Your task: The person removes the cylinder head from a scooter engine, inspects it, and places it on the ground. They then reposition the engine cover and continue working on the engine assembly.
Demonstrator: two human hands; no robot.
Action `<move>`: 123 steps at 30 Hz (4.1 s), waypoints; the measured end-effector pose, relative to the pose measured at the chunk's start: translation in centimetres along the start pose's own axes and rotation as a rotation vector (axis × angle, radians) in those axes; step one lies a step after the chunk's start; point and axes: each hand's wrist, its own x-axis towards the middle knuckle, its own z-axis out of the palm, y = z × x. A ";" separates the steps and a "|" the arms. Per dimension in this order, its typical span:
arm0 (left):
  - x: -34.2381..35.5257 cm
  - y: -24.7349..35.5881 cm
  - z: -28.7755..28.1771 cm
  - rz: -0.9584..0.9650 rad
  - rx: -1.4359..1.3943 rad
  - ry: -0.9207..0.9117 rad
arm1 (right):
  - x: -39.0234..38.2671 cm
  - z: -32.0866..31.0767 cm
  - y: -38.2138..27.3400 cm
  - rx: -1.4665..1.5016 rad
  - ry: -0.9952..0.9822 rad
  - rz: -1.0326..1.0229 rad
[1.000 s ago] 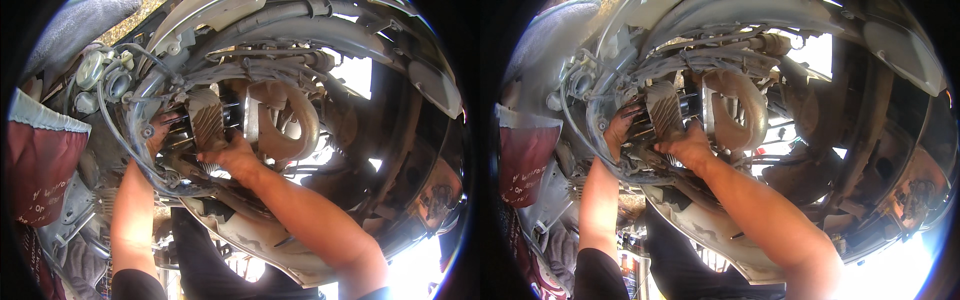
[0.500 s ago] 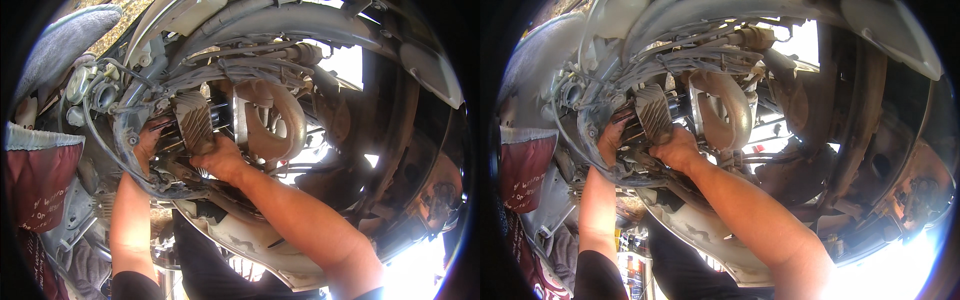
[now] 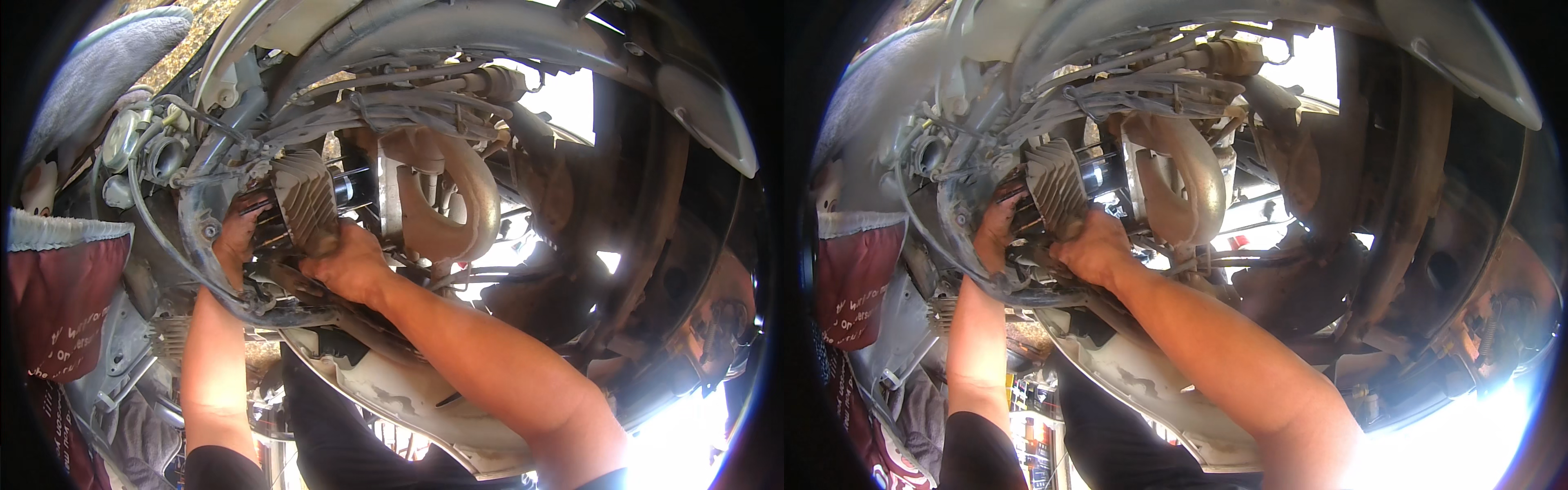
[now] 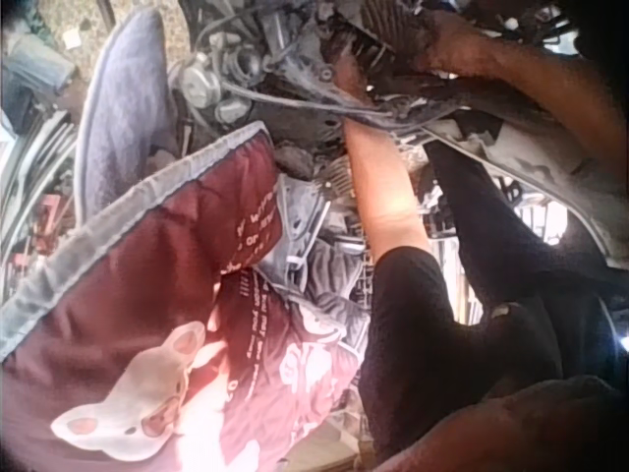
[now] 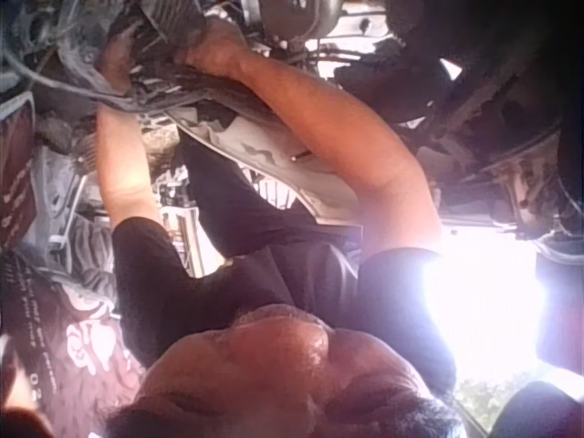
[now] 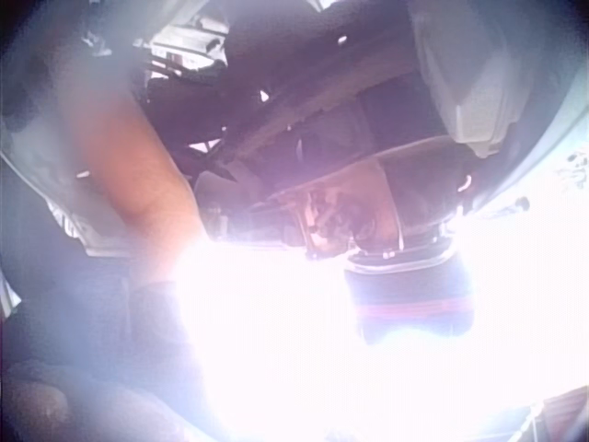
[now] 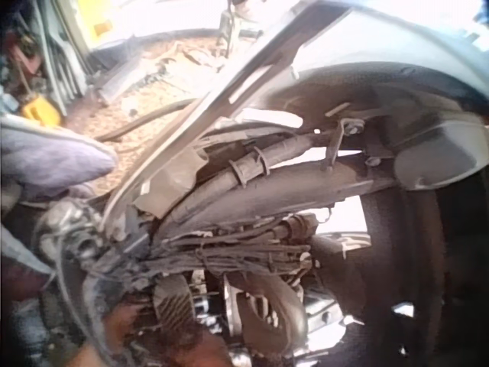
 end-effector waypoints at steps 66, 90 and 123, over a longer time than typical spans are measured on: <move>6.9 -0.5 -3.4 -0.004 -0.320 -0.152 | 1.8 1.8 1.5 0.193 0.158 -0.303; 5.5 -0.7 -1.7 0.102 -0.157 -0.095 | -0.2 1.8 -0.1 -0.106 0.175 -0.304; -2.5 2.2 0.0 0.094 0.153 -0.148 | 1.6 2.7 2.1 0.039 0.132 -0.519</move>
